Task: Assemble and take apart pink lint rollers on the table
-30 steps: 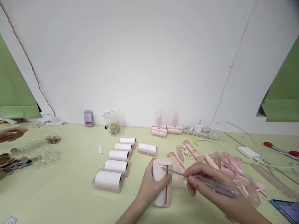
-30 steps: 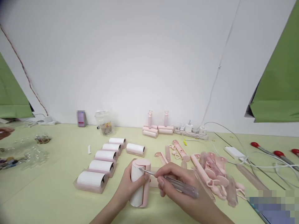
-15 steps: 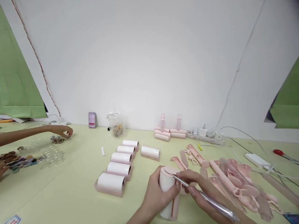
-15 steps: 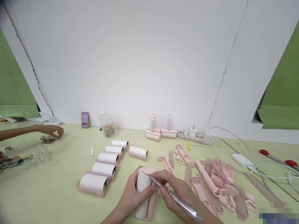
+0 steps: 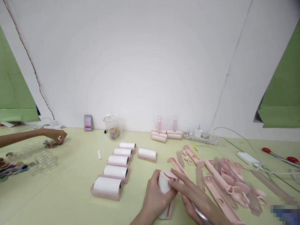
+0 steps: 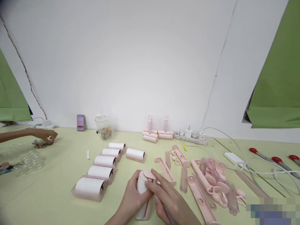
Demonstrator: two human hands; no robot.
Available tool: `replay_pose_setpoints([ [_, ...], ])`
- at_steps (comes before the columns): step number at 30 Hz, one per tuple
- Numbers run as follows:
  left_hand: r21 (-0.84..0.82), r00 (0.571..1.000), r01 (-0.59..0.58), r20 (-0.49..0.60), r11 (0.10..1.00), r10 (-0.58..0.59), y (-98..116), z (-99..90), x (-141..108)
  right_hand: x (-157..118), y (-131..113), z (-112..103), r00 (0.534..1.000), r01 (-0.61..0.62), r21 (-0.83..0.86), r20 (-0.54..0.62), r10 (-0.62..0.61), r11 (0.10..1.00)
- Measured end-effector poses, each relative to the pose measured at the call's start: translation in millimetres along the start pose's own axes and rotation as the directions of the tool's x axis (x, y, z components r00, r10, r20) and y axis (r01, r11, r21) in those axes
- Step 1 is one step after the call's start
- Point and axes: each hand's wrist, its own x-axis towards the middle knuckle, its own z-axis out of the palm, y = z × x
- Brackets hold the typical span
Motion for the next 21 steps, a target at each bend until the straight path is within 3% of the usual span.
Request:
replay_pose_setpoints([
  [6,0.037,1.000,0.012,0.003,0.999,-0.012,-2,2.8,-3,-8,2,2,0.998,0.052,-0.101,0.026,-0.050,0.993],
  [16,0.015,0.998,0.048,-0.042,0.999,-0.047,-3,-0.8,2,3,-12,1,0.990,0.104,-0.241,0.120,-0.076,0.965],
  [21,-0.002,0.997,0.041,-0.073,0.999,-0.041,-5,-1.8,2,8,-14,3,0.993,0.103,-0.236,0.074,-0.088,0.966],
])
